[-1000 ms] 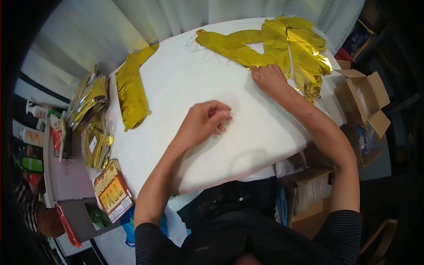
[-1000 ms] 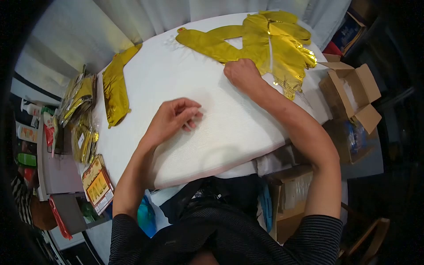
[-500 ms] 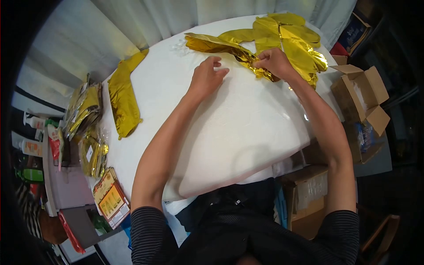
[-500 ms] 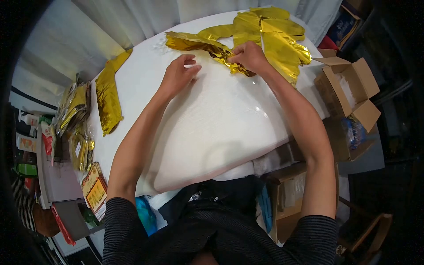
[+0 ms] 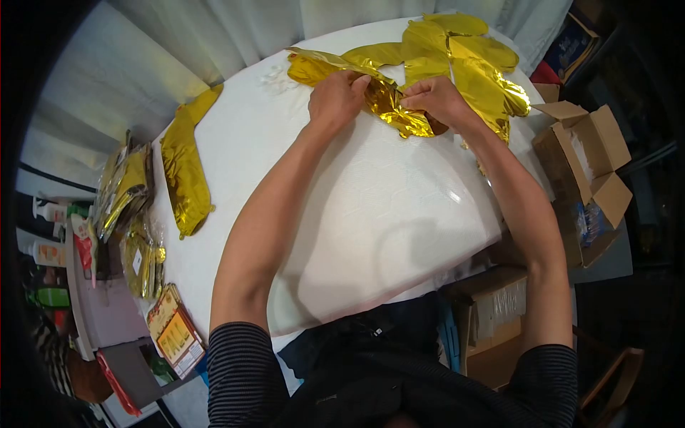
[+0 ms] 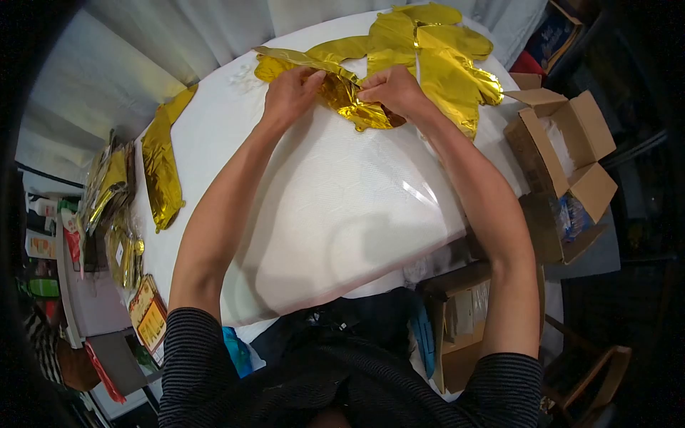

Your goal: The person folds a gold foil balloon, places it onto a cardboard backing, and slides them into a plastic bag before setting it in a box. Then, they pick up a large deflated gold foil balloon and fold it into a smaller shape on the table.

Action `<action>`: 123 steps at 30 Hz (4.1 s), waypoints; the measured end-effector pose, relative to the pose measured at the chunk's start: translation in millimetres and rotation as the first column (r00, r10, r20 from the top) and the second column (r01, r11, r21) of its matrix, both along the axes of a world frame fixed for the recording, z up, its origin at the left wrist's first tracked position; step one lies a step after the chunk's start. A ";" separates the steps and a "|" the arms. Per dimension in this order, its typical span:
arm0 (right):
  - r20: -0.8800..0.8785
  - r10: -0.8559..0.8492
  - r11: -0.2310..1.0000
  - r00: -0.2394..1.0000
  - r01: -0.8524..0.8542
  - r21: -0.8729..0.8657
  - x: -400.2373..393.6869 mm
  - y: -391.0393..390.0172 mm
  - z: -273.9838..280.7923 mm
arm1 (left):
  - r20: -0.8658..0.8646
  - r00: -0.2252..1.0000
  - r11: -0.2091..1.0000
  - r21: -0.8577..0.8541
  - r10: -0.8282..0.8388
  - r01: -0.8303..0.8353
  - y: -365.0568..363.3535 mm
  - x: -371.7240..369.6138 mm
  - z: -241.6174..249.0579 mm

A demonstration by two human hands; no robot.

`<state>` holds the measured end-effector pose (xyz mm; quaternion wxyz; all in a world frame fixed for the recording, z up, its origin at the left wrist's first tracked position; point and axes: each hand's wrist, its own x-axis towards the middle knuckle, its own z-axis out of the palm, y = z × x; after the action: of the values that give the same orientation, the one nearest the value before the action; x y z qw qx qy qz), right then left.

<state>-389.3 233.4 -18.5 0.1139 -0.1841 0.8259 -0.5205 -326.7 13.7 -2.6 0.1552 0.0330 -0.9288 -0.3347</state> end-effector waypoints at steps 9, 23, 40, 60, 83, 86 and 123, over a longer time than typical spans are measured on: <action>-0.033 0.012 0.998 0.999 -0.010 0.062 3.8 -5.1 0.7 | 0.216 0.967 0.982 0.106 0.132 -0.158 1.1 -21.9 6.6; 0.175 -0.015 0.996 0.984 0.030 -0.083 -1.2 -7.6 -0.3 | 0.201 0.972 0.981 0.128 0.120 -0.148 11.3 -15.0 7.2; 0.085 -0.362 0.917 0.928 0.371 -0.145 -62.9 -2.3 41.2 | 0.337 0.934 0.991 0.023 0.115 -0.130 0.9 -27.4 -15.8; 0.099 -0.070 0.998 0.993 0.070 0.002 -77.6 -16.6 51.0 | -0.146 0.966 0.879 -0.461 -0.213 0.124 12.0 -31.5 25.9; -0.098 0.006 0.995 0.995 0.004 0.101 -80.1 -36.0 14.0 | 0.038 0.990 0.981 -0.131 -0.136 0.140 -2.1 -38.5 14.7; -0.278 0.067 0.976 0.958 -0.005 0.218 -76.0 -41.2 10.8 | 0.019 0.997 0.994 0.078 -0.076 0.074 -2.4 -47.2 12.3; 0.002 -0.175 0.983 0.985 0.174 -0.053 -104.1 -12.3 29.8 | 0.182 0.980 0.814 -0.555 -0.082 0.171 4.3 -66.1 25.9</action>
<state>-493.4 221.1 11.3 0.0620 -0.1146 0.8250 -0.5499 -392.8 17.9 23.3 0.0655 -0.0517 -0.9953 -0.0495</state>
